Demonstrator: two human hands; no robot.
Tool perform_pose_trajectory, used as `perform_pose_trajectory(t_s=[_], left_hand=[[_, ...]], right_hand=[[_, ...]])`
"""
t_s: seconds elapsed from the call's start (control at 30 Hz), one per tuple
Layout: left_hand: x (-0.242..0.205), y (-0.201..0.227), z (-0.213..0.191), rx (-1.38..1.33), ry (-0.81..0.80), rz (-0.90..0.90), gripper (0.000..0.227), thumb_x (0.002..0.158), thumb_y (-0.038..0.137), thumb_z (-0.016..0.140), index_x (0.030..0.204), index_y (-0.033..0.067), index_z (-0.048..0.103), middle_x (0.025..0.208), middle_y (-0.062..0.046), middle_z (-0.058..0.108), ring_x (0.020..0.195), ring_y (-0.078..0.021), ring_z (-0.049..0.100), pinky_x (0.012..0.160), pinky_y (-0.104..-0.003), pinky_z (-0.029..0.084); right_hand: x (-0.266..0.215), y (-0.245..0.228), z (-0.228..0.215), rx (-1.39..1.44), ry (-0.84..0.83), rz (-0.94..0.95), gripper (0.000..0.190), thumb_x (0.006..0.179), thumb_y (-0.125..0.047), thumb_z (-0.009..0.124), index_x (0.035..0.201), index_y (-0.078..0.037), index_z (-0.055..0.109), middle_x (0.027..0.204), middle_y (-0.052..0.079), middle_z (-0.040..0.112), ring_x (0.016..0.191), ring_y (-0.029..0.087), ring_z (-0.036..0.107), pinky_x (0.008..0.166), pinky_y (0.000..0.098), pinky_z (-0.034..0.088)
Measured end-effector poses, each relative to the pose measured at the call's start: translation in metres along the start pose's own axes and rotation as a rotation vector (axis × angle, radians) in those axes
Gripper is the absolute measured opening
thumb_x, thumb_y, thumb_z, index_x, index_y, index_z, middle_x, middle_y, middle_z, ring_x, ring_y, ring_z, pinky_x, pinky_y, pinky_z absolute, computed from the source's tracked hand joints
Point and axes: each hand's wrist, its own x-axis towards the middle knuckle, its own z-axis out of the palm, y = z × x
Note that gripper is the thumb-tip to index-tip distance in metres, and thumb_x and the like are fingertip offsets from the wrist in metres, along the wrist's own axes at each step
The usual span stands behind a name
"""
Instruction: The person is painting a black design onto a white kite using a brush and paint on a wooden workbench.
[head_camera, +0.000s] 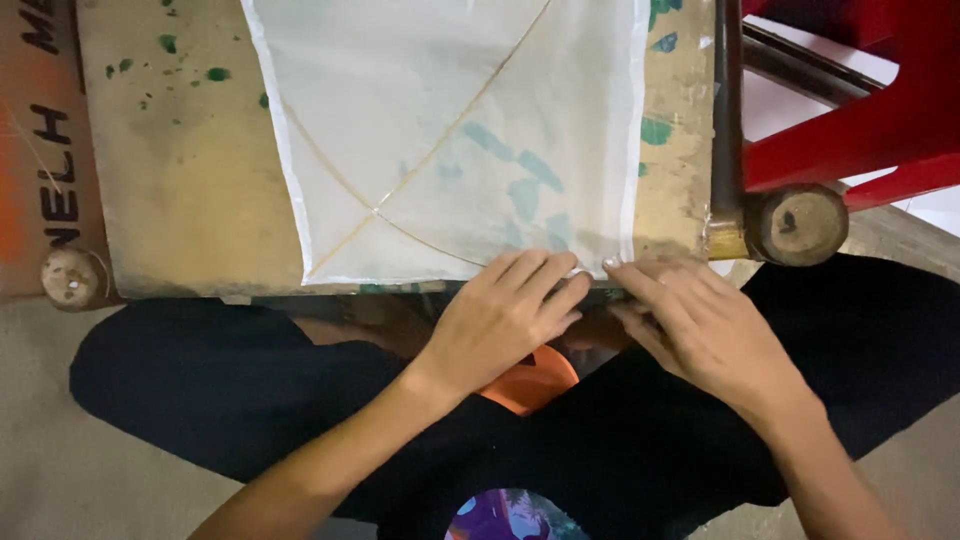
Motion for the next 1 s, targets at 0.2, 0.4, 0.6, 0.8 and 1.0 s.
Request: perform_pose_trajectory(t_s=[0.2, 0.4, 0.6, 0.8, 1.0], left_hand=[[-0.002, -0.005, 0.007, -0.013, 0.016, 0.008, 0.025, 0.101, 0.024, 0.073, 0.12, 0.0115, 0.062, 0.117, -0.003, 0.06, 0.101, -0.0177, 0.056, 0.089, -0.03, 0.048], [0.004, -0.018, 0.007, -0.018, 0.016, -0.001, 0.047, 0.104, 0.047, 0.065, 0.131, 0.0081, 0.065, 0.131, -0.006, 0.065, 0.116, -0.0197, 0.061, 0.097, -0.031, 0.05], [0.007, -0.022, 0.006, 0.011, 0.037, -0.008, 0.046, 0.105, 0.046, 0.063, 0.13, 0.0083, 0.064, 0.13, -0.005, 0.065, 0.116, -0.0186, 0.061, 0.096, -0.031, 0.049], [0.01, -0.027, 0.01, -0.01, 0.032, -0.021, 0.046, 0.107, 0.045, 0.058, 0.133, 0.0074, 0.063, 0.134, -0.007, 0.064, 0.121, -0.0206, 0.06, 0.101, -0.032, 0.049], [0.009, -0.026, 0.011, 0.025, 0.013, -0.028, 0.038, 0.103, 0.038, 0.067, 0.132, 0.0127, 0.063, 0.134, -0.006, 0.062, 0.116, -0.0205, 0.059, 0.099, -0.032, 0.047]], right_hand=[[-0.008, -0.004, 0.011, -0.039, 0.008, 0.045, 0.052, 0.097, -0.013, 0.069, 0.144, -0.003, 0.05, 0.122, 0.018, 0.064, 0.108, 0.033, 0.065, 0.095, 0.0443, 0.053], [0.018, -0.004, -0.019, 0.204, 0.031, 0.31, 0.054, 0.097, -0.006, 0.065, 0.144, 0.005, 0.039, 0.118, 0.025, 0.063, 0.097, 0.036, 0.066, 0.078, 0.0476, 0.057], [0.011, 0.004, -0.013, 0.075, -0.007, 0.145, 0.055, 0.096, -0.003, 0.065, 0.146, -0.002, 0.044, 0.115, 0.019, 0.063, 0.091, 0.034, 0.062, 0.077, 0.045, 0.051], [0.022, 0.006, -0.015, 0.069, 0.038, 0.143, 0.052, 0.1, 0.001, 0.063, 0.148, 0.0, 0.043, 0.118, 0.021, 0.065, 0.092, 0.033, 0.065, 0.074, 0.0445, 0.053], [0.016, 0.011, -0.008, 0.032, 0.08, 0.13, 0.051, 0.102, -0.001, 0.062, 0.15, -0.003, 0.043, 0.124, 0.021, 0.062, 0.102, 0.033, 0.066, 0.072, 0.046, 0.056]])
